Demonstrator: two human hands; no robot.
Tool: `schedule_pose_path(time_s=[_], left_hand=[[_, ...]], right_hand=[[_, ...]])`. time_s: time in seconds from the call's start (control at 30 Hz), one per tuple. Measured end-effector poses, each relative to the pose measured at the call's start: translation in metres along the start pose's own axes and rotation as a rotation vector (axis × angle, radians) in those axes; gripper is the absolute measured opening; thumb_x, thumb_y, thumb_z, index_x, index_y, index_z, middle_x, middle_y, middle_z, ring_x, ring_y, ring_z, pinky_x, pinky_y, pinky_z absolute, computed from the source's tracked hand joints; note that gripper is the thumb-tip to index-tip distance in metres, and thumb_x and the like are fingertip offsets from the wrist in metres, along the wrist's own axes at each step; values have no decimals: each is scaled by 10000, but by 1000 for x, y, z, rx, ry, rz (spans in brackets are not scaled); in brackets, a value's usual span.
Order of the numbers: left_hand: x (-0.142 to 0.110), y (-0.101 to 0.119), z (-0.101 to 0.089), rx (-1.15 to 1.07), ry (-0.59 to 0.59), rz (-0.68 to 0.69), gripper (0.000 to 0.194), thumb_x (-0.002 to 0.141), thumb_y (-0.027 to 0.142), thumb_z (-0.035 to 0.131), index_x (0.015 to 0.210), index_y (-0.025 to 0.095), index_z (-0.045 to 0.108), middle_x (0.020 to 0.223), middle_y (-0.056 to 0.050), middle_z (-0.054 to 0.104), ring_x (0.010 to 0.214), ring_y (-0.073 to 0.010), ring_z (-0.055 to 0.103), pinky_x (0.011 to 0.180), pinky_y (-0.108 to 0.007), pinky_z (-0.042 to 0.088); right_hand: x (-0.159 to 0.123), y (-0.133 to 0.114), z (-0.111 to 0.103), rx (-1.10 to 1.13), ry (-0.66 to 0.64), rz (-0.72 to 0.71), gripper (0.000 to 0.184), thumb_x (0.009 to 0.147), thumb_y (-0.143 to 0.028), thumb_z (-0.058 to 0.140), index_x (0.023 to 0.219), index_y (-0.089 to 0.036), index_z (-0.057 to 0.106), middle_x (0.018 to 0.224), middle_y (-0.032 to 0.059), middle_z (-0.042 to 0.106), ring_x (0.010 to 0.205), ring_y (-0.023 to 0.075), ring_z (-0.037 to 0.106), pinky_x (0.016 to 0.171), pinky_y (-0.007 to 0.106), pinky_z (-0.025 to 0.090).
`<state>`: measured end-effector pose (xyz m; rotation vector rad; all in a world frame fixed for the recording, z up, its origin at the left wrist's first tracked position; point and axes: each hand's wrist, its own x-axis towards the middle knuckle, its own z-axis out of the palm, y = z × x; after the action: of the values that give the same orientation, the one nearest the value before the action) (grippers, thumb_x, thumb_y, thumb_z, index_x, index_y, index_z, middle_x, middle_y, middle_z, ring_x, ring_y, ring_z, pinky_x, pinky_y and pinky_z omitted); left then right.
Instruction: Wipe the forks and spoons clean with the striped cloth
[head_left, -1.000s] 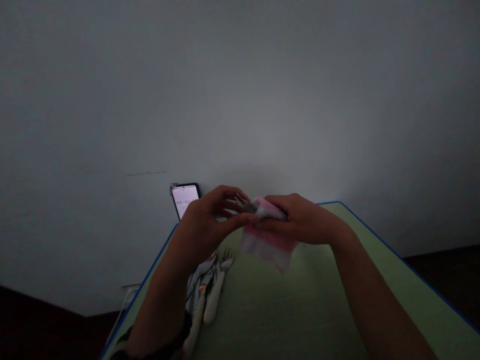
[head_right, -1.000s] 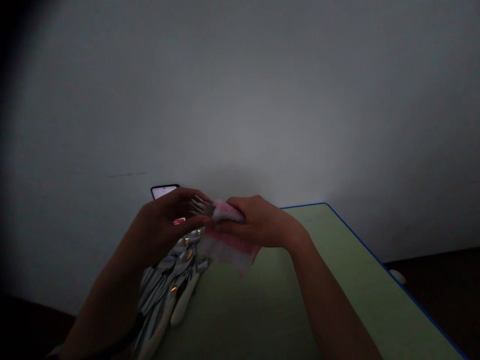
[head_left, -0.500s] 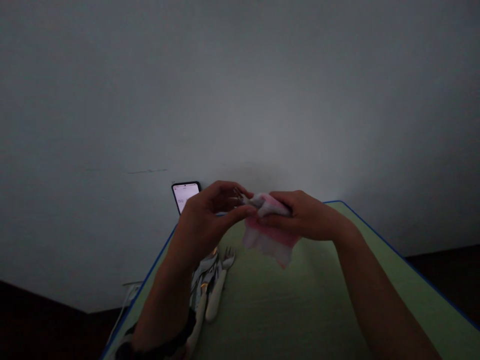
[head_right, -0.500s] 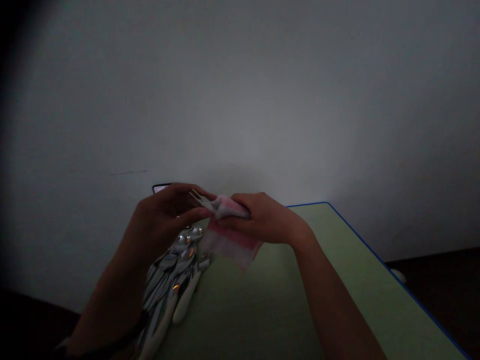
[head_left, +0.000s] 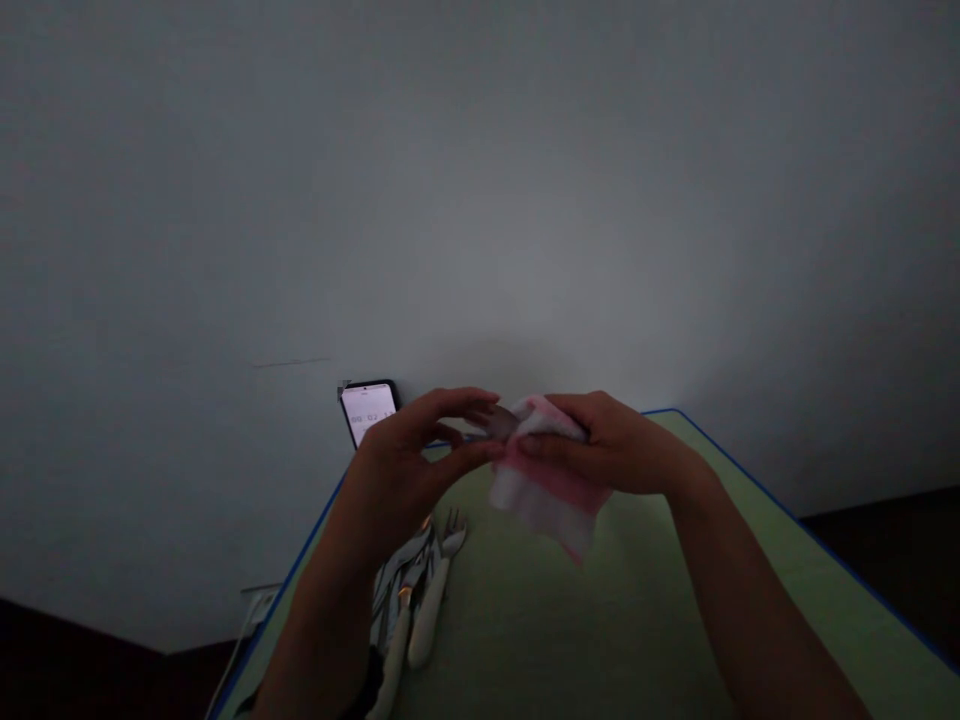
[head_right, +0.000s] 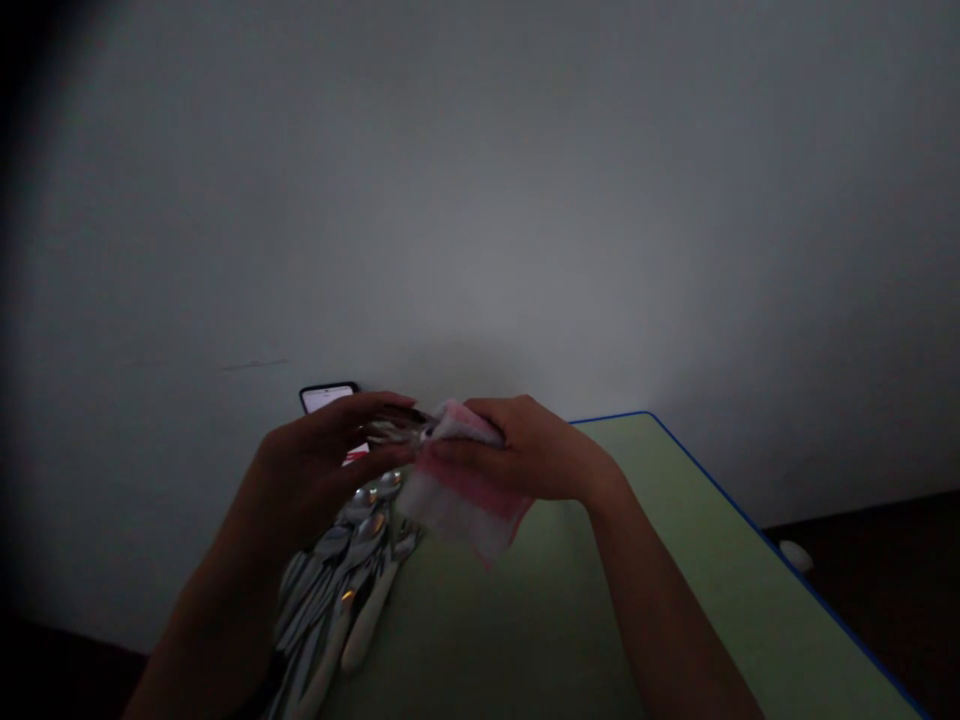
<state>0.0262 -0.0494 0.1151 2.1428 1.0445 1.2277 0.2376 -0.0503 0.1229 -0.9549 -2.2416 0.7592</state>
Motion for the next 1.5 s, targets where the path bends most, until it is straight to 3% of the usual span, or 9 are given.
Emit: schedule_pose_path(time_s=[0.2,0.4,0.63,0.77,1.03,1.17,1.33,1.5], left_hand=[[0,8,1,87,-39,103,356,727,269,693,1069,270,593,938,7,667,788,-115,629,685,-203,517],[0,18,1,185,-19,111,169,829,247,559,964,226,659,943,-12,682,837,-130,623,725,-224,501],[1,18,3,256,180,26,148,808,296,571,873,218,679,790,8,693,639,-103,618,576,-202,501],[1,16,0,256,296,-27,154,805,303,567,884,212,663,755,11,692,546,-91,587,509,-202,488],[1,15,4,289,-38,20,142,789,318,578,806,185,623,707,9,665,574,-102,581,524,-200,454],[4,16,10,309,-101,48,149,823,313,526,808,172,570,697,3,648,611,-112,584,536,-200,441],[2,22,13,364,-186,85,322,897,336,398,708,167,597,610,16,607,538,-100,540,510,-211,403],[0,21,5,316,-81,51,308,892,338,413,760,186,646,624,26,633,545,-110,562,509,-216,411]], right_hand=[[3,-5,2,44,20,-21,351,853,-450,445,931,-140,588,724,3,584,606,87,460,536,193,354],[3,-6,3,-12,14,-14,299,851,-418,460,906,-151,584,769,11,607,621,93,475,556,204,360],[-1,-4,0,50,-135,35,314,805,-451,522,935,-168,564,767,-4,598,622,94,491,527,188,370],[-2,-2,-3,0,-59,38,310,824,-451,491,889,-158,568,740,1,584,614,95,484,523,194,356],[-1,-6,0,-173,-25,8,237,845,-366,462,846,-159,577,695,-12,570,597,86,463,536,207,319],[1,-5,1,-180,-34,-15,187,826,-323,484,810,-154,564,683,-19,561,591,82,458,537,206,313],[1,-6,0,-92,-71,-12,210,829,-337,477,853,-150,569,703,-13,561,600,88,452,530,202,326],[0,-5,-3,-11,-78,-10,249,833,-387,487,863,-154,567,691,-18,544,599,86,454,520,191,342]])
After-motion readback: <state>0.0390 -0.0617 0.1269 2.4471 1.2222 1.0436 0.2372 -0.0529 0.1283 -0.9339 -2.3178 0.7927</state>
